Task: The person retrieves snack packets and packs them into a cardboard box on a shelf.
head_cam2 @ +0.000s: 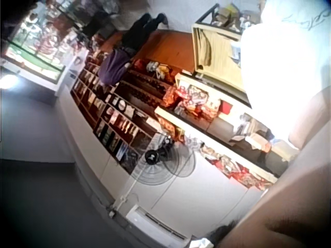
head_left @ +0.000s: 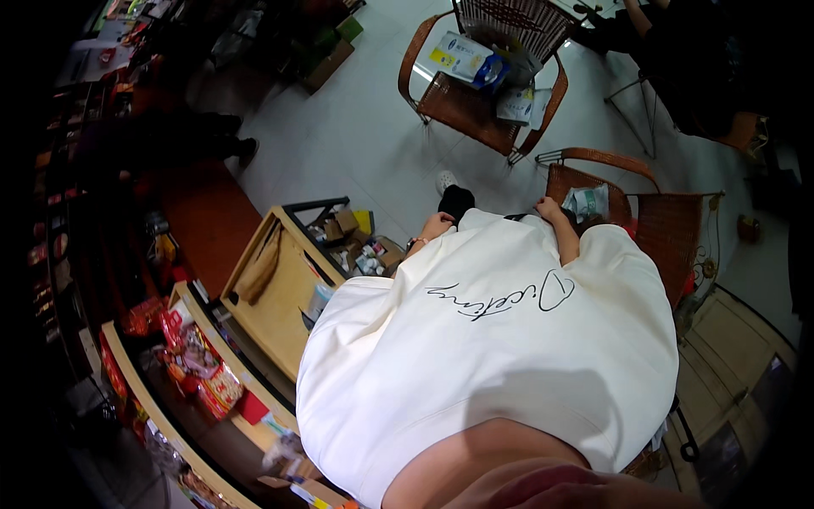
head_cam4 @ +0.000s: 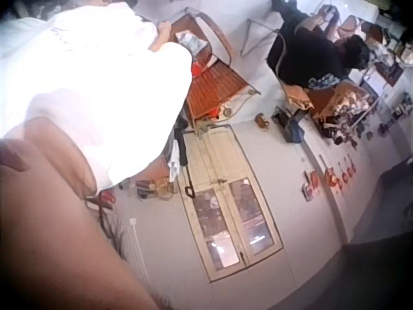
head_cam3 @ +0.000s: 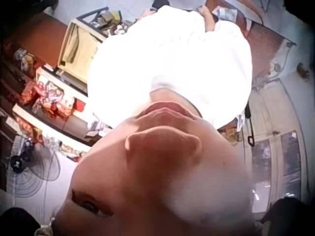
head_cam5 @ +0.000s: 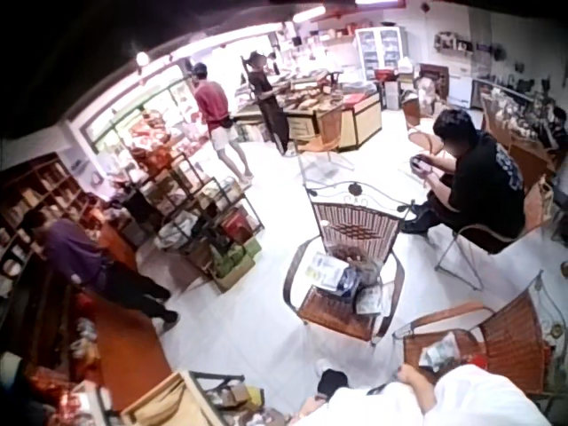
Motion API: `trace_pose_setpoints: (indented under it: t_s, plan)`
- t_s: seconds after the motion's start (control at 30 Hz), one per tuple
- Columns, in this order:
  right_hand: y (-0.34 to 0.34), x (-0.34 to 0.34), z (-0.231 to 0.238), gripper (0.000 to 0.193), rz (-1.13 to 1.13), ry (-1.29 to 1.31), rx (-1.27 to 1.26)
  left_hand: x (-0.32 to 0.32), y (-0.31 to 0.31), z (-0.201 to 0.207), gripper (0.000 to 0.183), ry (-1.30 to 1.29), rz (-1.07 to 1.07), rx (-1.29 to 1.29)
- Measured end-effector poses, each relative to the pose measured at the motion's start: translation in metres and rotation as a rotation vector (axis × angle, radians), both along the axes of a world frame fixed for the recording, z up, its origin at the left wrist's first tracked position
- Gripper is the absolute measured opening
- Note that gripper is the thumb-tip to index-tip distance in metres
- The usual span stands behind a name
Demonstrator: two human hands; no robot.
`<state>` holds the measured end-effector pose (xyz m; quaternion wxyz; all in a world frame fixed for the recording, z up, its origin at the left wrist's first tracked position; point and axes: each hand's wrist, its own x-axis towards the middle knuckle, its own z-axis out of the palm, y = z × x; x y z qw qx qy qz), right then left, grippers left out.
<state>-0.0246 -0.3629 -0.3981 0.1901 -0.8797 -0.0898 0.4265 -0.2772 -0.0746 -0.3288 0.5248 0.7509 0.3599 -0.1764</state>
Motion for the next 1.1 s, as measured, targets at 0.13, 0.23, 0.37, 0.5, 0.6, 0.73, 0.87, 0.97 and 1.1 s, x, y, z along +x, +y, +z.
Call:
trace_pose_setpoints:
  t_s: [0.13, 0.23, 0.37, 0.5, 0.6, 0.73, 0.87, 0.97, 1.1]
  plan:
    - [0.104, 0.035, 0.029, 0.028, -0.096, 0.139, 0.118, 0.033, 0.095, -0.013, 0.026, -0.052, 0.034, 0.015]
    - [0.142, 0.035, 0.034, 0.029, -0.025, 0.082, 0.152, 0.032, 0.129, -0.021, 0.025, -0.055, 0.186, 0.031]
    - [0.207, 0.033, 0.039, 0.029, 0.078, -0.066, 0.249, 0.030, 0.170, -0.036, 0.022, -0.019, 0.436, -0.099]
    - [0.229, 0.019, 0.030, 0.029, 0.143, -0.101, 0.301, 0.038, 0.172, -0.050, 0.022, -0.003, 0.321, -0.104]
    - [0.225, 0.020, 0.022, 0.027, 0.028, 0.016, 0.339, 0.054, 0.161, -0.045, 0.023, 0.027, 0.139, -0.071]
    - [0.221, 0.042, 0.019, 0.025, -0.209, 0.138, 0.415, 0.082, 0.161, -0.046, 0.024, 0.095, -0.060, -0.083]
    - [0.235, 0.077, 0.026, 0.026, -0.306, 0.153, 0.487, 0.130, 0.173, -0.060, 0.026, 0.074, 0.124, -0.278]
    - [0.245, 0.100, 0.023, 0.027, -0.375, 0.202, 0.440, 0.195, 0.172, -0.013, 0.028, 0.096, 0.331, -0.546]
    - [0.269, 0.155, 0.021, 0.028, -0.394, -0.061, 0.366, 0.275, 0.178, 0.024, 0.028, 0.070, 0.262, -0.536]
